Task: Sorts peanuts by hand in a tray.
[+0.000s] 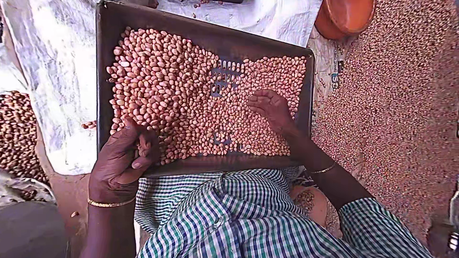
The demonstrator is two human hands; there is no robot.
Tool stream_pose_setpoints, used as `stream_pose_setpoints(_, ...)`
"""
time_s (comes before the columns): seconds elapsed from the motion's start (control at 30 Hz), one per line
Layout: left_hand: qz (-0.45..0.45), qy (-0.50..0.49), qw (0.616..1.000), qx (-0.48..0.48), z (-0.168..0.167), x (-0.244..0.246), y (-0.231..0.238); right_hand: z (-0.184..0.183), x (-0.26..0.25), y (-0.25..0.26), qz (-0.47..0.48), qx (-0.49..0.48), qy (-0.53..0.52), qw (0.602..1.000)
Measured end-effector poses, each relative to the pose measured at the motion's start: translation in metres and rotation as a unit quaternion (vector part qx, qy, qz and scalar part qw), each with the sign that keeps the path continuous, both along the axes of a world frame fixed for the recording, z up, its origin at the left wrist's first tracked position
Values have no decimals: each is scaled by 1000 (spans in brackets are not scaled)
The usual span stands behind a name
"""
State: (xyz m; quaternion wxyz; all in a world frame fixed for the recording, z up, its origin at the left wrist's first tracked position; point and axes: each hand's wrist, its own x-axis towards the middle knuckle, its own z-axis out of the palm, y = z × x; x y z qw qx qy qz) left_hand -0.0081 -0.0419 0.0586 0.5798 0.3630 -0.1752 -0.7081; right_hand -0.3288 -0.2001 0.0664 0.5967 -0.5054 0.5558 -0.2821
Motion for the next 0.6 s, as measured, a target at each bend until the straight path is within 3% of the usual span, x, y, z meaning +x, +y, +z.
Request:
stream_pose_setpoints(0.07, 7, -25, 1000, -11, -1, 1, 3, -8, -1, -26, -64, -111, -16, 992)
stream_pose_setpoints(0.1, 17, -24, 1000, -9, -1, 1, 4, -4, -4, -27, -40, -150, -7, 988)
stream_pose_setpoints(0.17, 30, -20, 999, 2, 0, 1, 6, 14, -14, 3, 107, -204, 92, 969)
stream_pose_setpoints(0.23, 32, -30, 999, 4, -1, 1, 7, 17, -20, 35, 233, -277, 216, 907)
stream_pose_setpoints(0.33, 12, -37, 999, -26, -2, 1, 5, -7, -24, 60, 274, -326, 277, 862)
stream_pose_setpoints(0.47, 23, -32, 999, -28, -1, 1, 5, -15, -22, 57, 230, -326, 242, 884)
stream_pose_setpoints(0.53, 34, -28, 999, -27, 1, 0, 6, -2, -13, 57, 142, -290, 154, 934)
stream_pose_setpoints(0.6, 10, -46, 999, -15, 1, 1, 8, 16, 15, 63, 97, -298, 26, 949)
